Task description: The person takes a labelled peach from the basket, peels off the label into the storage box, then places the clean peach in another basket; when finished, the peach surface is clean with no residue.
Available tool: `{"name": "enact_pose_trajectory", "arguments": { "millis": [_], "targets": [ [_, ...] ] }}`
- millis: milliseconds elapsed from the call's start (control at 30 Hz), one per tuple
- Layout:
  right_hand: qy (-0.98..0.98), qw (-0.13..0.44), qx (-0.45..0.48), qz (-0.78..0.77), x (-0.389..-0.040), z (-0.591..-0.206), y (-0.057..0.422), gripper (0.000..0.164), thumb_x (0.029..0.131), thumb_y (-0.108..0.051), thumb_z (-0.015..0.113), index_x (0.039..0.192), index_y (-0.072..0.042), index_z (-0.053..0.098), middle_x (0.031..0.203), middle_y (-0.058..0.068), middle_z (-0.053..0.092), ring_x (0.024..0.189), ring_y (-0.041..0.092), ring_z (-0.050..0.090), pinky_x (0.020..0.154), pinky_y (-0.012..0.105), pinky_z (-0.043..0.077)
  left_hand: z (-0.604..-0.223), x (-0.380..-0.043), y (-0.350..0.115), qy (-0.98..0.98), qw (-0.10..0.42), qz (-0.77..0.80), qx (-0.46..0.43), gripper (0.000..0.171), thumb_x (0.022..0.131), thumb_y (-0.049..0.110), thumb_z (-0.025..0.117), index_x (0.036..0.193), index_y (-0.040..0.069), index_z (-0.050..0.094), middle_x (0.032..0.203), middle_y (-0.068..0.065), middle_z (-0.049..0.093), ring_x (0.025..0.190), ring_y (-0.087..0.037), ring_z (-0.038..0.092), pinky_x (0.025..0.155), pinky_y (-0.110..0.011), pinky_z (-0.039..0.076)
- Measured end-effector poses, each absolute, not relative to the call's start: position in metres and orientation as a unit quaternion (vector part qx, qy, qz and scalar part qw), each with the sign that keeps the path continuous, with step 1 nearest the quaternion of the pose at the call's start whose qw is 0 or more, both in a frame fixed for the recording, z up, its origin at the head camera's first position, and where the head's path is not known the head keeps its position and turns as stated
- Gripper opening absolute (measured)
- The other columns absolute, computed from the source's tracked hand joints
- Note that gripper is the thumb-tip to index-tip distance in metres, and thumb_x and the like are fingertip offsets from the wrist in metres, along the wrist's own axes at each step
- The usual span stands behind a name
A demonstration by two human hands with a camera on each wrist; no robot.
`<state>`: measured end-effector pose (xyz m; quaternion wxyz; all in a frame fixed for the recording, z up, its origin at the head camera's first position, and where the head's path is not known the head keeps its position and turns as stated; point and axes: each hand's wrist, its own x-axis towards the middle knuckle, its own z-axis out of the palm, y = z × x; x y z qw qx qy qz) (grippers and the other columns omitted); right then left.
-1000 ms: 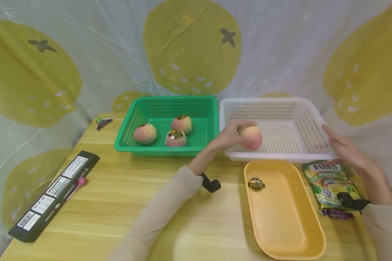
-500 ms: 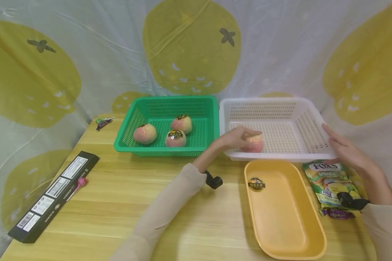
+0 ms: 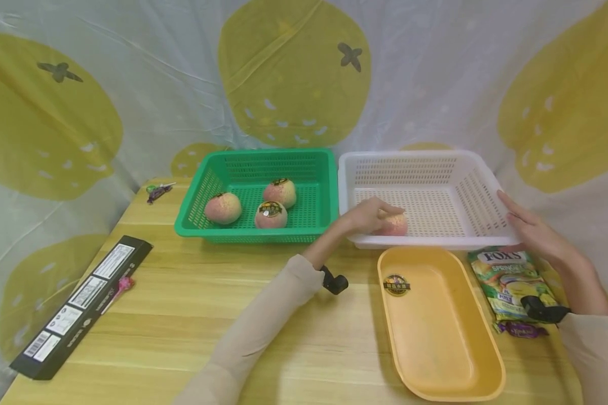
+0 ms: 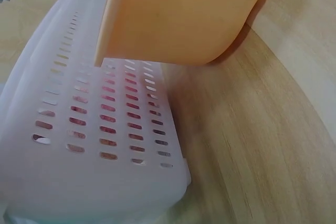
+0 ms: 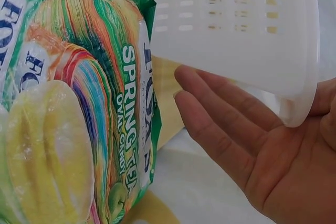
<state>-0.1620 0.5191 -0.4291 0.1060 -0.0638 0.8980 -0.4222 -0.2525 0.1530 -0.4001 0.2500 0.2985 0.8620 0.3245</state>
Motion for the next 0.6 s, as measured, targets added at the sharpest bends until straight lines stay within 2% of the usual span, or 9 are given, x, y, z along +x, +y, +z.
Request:
{"name": "enact_pose_trajectory", "arguments": {
  "millis": [67, 100, 167, 200, 267, 300, 400, 433, 600],
  "targets": [
    [0.899, 0.106, -0.062, -0.421, -0.162, -0.428, 0.519, 0.058, 0.115, -0.022, 0.019, 0.164, -0.035, -0.01, 0.171, -0.006, 0.008, 0.098, -0.021, 0.05, 0.066, 0.03, 0.061, -0.401, -0.252, 0.152, 0.863, 0.232, 0.33, 0.305, 0.047, 0.102, 0.005, 0.063, 0.146, 0.018, 0.06, 0.151, -0.007, 0.059, 0.052, -0.009, 0.027, 0.051, -0.016, 0.03],
    [0.898, 0.106, -0.062, -0.422, -0.161, -0.428, 0.519, 0.058, 0.115, -0.022, 0.019, 0.164, -0.035, -0.01, 0.169, -0.007, 0.01, 0.098, -0.021, 0.05, 0.066, 0.03, 0.062, -0.4, -0.25, 0.151, 0.865, 0.213, 0.333, 0.31, 0.045, 0.102, 0.007, 0.064, 0.145, 0.018, 0.061, 0.15, -0.008, 0.059, 0.057, -0.007, 0.04, 0.057, -0.014, 0.036],
    [0.898, 0.107, -0.063, -0.422, -0.161, -0.428, 0.519, 0.058, 0.115, -0.022, 0.019, 0.164, -0.036, -0.01, 0.169, -0.007, 0.011, 0.098, -0.02, 0.051, 0.066, 0.03, 0.062, -0.4, -0.246, 0.149, 0.866, 0.17, 0.342, 0.323, 0.044, 0.101, 0.011, 0.067, 0.144, 0.018, 0.063, 0.152, -0.012, 0.058, 0.086, -0.008, 0.062, 0.08, -0.015, 0.048],
    [0.898, 0.107, -0.063, -0.423, -0.161, -0.428, 0.519, 0.058, 0.115, -0.022, 0.019, 0.164, -0.036, -0.01, 0.169, -0.009, 0.01, 0.098, -0.02, 0.05, 0.066, 0.03, 0.062, -0.399, -0.244, 0.147, 0.866, 0.147, 0.348, 0.329, 0.044, 0.101, 0.014, 0.068, 0.144, 0.018, 0.063, 0.153, -0.013, 0.056, 0.107, -0.011, 0.065, 0.093, -0.019, 0.05],
    [0.899, 0.106, -0.065, -0.42, -0.162, -0.428, 0.518, 0.058, 0.115, -0.022, 0.019, 0.163, -0.036, -0.01, 0.17, -0.011, 0.006, 0.098, -0.021, 0.05, 0.065, 0.03, 0.061, -0.396, -0.238, 0.139, 0.864, 0.1, 0.359, 0.339, 0.045, 0.1, 0.022, 0.071, 0.144, 0.02, 0.063, 0.157, -0.015, 0.051, 0.141, -0.022, 0.053, 0.116, -0.029, 0.043],
    [0.899, 0.106, -0.065, -0.42, -0.162, -0.429, 0.518, 0.058, 0.115, -0.022, 0.019, 0.163, -0.036, -0.011, 0.17, -0.012, 0.004, 0.098, -0.021, 0.049, 0.065, 0.03, 0.061, -0.394, -0.235, 0.134, 0.862, 0.084, 0.367, 0.341, 0.048, 0.099, 0.027, 0.073, 0.146, 0.021, 0.062, 0.163, -0.013, 0.044, 0.152, -0.025, 0.041, 0.123, -0.037, 0.038],
    [0.9, 0.108, -0.058, -0.418, -0.163, -0.43, 0.518, 0.058, 0.115, -0.023, 0.019, 0.162, -0.038, -0.011, 0.168, -0.018, 0.001, 0.098, -0.023, 0.047, 0.065, 0.03, 0.061, -0.383, -0.225, 0.108, 0.848, 0.064, 0.394, 0.349, 0.061, 0.096, 0.034, 0.075, 0.152, 0.022, 0.054, 0.167, -0.011, 0.037, 0.156, -0.026, 0.035, 0.125, -0.045, 0.035],
    [0.9, 0.109, -0.057, -0.417, -0.163, -0.43, 0.518, 0.058, 0.115, -0.024, 0.019, 0.162, -0.039, -0.011, 0.169, -0.016, -0.002, 0.097, -0.023, 0.047, 0.065, 0.03, 0.061, -0.379, -0.221, 0.097, 0.845, 0.059, 0.399, 0.351, 0.065, 0.096, 0.035, 0.075, 0.155, 0.022, 0.051, 0.168, -0.01, 0.035, 0.157, -0.026, 0.032, 0.125, -0.048, 0.034],
    [0.896, 0.116, -0.05, -0.425, -0.163, -0.43, 0.52, 0.057, 0.115, -0.025, 0.017, 0.161, -0.042, -0.012, 0.172, 0.011, -0.016, 0.096, -0.025, 0.044, 0.064, 0.03, 0.061, -0.36, -0.206, 0.021, 0.844, 0.037, 0.415, 0.338, 0.089, 0.092, 0.039, 0.078, 0.165, 0.032, 0.028, 0.174, -0.001, 0.021, 0.162, -0.026, 0.018, 0.125, -0.061, 0.028]
  ]
}}
